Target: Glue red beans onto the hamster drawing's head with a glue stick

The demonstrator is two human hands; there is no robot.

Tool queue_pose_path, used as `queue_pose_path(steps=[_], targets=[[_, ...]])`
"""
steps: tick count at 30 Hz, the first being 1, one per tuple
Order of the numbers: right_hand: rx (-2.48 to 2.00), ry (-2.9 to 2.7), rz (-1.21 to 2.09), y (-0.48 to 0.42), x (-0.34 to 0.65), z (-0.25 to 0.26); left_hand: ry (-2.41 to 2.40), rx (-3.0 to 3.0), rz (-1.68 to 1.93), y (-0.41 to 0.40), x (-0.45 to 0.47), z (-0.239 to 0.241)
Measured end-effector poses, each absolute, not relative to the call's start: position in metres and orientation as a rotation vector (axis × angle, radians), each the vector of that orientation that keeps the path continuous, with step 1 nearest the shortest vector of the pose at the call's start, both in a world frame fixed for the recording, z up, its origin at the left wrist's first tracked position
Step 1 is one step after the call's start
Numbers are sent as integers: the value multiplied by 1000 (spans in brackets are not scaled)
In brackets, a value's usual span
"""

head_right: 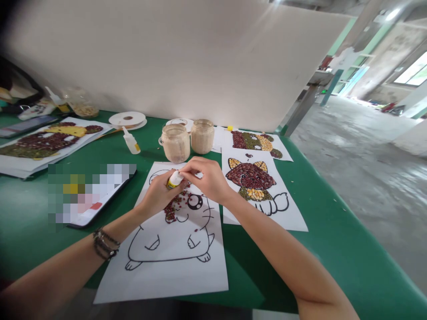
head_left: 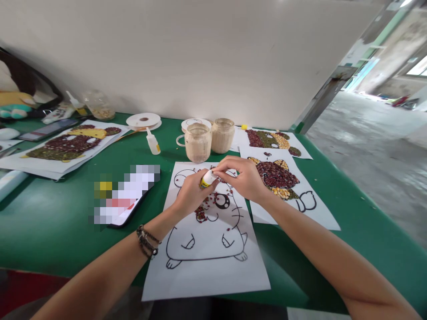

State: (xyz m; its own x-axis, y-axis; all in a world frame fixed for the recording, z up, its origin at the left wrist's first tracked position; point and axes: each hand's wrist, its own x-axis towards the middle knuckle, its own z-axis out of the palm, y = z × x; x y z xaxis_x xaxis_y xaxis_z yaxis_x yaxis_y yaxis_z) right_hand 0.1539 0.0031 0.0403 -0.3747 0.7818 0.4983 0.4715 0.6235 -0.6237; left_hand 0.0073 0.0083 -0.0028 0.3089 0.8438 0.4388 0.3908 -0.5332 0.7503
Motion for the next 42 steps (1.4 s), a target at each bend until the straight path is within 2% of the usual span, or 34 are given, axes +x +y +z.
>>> queue_pose_path(steps=[5,14,22,32,36,42], targets=[[-938,-2214,255,4,159,40,1108,2075,1149,9,7,-4],[-995,-2348,152,3,159,42,1107,2105,1178,12,5,-6],[-1043,-2257,442,3,161,49,1223,2208,1155,13,4,-7],[-988,-1880,1205,2,160,48,1260,2153,1175,15,3,-3],[-995,-1837,1222,-1,168,48,1265,2180,1168,14,3,-3],[-1354,-1719,899,-25,222,44,1248,2225,1161,12,5,-5]])
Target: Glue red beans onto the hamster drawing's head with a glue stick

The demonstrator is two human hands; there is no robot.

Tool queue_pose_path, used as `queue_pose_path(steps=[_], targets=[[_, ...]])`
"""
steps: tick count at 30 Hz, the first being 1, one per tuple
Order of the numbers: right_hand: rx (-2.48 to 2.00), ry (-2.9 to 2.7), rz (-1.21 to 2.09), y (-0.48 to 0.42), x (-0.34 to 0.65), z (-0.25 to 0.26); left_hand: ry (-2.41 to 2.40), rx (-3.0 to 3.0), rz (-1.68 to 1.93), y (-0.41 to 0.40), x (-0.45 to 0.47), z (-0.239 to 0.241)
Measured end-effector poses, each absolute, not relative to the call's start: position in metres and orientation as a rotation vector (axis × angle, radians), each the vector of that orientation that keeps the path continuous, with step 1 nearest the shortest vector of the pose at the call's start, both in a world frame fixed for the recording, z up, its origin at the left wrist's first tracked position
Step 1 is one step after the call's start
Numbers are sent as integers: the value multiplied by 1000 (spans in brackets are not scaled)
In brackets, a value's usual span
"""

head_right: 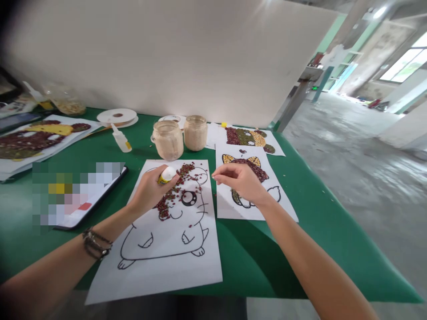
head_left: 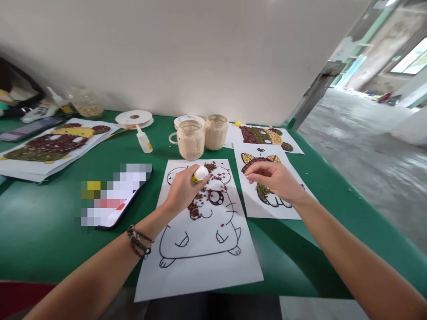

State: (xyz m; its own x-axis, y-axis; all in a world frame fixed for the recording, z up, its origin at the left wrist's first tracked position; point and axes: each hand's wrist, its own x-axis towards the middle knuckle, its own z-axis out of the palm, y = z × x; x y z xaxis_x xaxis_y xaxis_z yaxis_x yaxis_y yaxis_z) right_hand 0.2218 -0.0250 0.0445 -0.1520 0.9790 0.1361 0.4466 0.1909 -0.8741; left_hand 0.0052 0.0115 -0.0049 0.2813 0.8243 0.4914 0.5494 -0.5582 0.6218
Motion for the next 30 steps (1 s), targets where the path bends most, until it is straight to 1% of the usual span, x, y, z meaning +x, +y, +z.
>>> queue_pose_path(steps=[3,6,10,17,25,30], targets=[[-1540,-1640,744,-42,255,32,1246,2227,1162,11,6,-6],[-1639,-1681,585,-56,279,14,1262,2243,1126,10,8,-5],[-1673,-1891,333,-63,290,-1,1299,2259,1090,9,9,-3],[-1669,-2123,39,-61,289,-4,1303,2283,1072,7,10,-1],[-1654,-2292,-94,-61,288,-11,1319,2294,1072,7,10,-2],[-1612,-2293,-48,-61,286,-11,1332,2297,1065,9,10,-3]])
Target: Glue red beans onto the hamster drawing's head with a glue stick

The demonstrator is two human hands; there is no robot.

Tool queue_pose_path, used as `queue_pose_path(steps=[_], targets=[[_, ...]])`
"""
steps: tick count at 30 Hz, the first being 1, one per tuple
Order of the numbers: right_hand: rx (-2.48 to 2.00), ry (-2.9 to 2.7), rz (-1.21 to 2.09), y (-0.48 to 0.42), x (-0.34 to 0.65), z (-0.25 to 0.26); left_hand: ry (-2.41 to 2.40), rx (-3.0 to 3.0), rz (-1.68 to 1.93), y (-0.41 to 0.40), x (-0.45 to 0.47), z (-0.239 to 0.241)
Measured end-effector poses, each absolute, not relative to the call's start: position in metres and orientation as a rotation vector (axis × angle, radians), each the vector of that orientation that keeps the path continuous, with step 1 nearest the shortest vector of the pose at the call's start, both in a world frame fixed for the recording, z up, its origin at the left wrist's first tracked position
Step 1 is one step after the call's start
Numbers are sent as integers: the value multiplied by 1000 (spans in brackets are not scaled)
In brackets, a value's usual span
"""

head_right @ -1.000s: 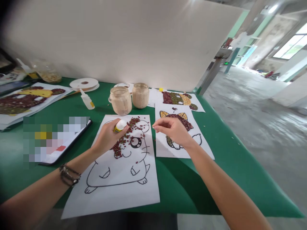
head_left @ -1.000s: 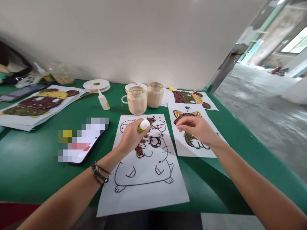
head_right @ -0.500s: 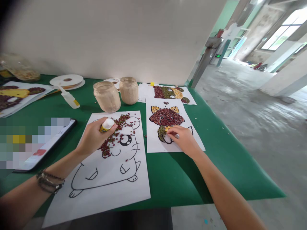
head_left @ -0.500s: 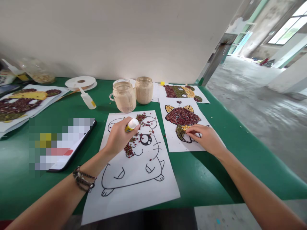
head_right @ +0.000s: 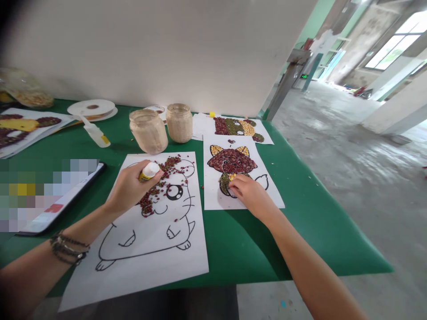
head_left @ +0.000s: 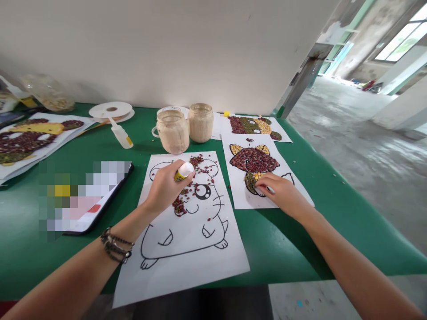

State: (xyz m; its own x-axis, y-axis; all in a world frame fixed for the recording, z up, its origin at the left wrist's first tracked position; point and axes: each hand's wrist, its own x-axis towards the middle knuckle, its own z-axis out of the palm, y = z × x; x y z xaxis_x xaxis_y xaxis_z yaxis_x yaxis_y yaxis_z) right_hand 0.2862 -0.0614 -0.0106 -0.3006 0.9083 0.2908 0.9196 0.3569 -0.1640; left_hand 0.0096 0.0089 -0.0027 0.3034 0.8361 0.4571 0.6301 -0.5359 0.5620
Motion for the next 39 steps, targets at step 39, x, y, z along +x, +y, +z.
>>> queue_pose_path(steps=[39], targets=[[-1703,-2099,182,-62,285,-2,1310,2306,1051,7,10,-4]])
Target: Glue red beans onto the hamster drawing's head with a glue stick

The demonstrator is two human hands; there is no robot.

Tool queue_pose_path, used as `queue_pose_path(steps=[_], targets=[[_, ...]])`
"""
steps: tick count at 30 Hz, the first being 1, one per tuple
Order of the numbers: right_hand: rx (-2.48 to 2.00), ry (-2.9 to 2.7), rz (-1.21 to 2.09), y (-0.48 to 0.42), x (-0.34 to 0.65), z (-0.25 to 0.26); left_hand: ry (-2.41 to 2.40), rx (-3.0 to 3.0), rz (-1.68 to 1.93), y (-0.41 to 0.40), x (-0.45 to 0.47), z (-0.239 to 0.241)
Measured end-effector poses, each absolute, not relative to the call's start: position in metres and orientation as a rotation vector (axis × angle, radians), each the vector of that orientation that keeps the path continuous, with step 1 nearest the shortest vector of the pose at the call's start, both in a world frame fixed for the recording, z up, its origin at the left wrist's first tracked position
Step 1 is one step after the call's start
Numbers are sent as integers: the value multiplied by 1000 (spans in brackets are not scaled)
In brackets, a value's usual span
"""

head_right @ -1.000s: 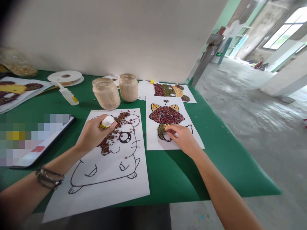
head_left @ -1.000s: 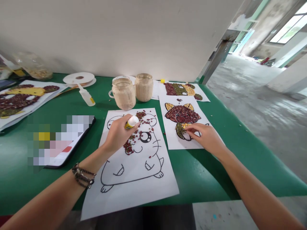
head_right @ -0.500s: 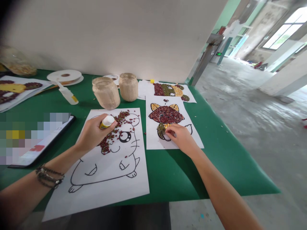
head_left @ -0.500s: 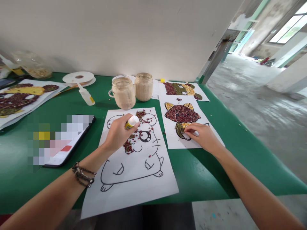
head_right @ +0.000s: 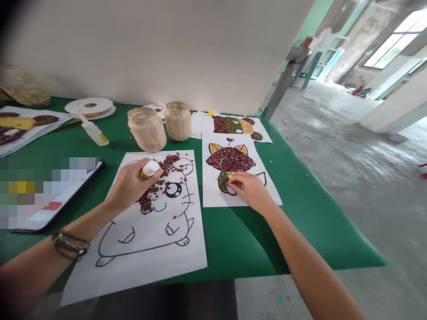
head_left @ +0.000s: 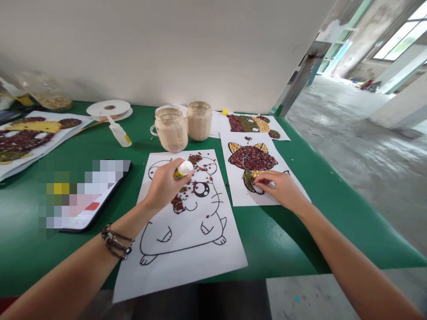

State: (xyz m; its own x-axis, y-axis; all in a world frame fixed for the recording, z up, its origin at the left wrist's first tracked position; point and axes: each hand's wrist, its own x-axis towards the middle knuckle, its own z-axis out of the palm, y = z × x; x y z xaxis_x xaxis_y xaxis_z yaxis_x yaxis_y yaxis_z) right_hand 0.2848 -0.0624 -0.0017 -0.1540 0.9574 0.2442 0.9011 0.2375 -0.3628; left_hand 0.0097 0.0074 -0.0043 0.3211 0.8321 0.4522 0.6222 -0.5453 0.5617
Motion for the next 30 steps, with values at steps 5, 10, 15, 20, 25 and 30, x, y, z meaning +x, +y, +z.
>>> queue_pose_path(steps=[5,10,15,20,25,30], targets=[[-1708,-1943,187,-64,286,2,1307,2297,1036,8,10,-3],[-1728,-2023,240,-62,284,2,1284,2301,1039,8,10,-2],[-1669,-1910,278,-62,286,2,1247,2317,1040,8,9,-3],[-1641,-1713,281,-65,267,18,1091,2320,978,6,6,-4],[-1453,-1994,328,-65,216,50,937,2344,911,4,4,-4],[-1323,-2210,353,-38,187,55,1058,2159,1106,4,4,-2]])
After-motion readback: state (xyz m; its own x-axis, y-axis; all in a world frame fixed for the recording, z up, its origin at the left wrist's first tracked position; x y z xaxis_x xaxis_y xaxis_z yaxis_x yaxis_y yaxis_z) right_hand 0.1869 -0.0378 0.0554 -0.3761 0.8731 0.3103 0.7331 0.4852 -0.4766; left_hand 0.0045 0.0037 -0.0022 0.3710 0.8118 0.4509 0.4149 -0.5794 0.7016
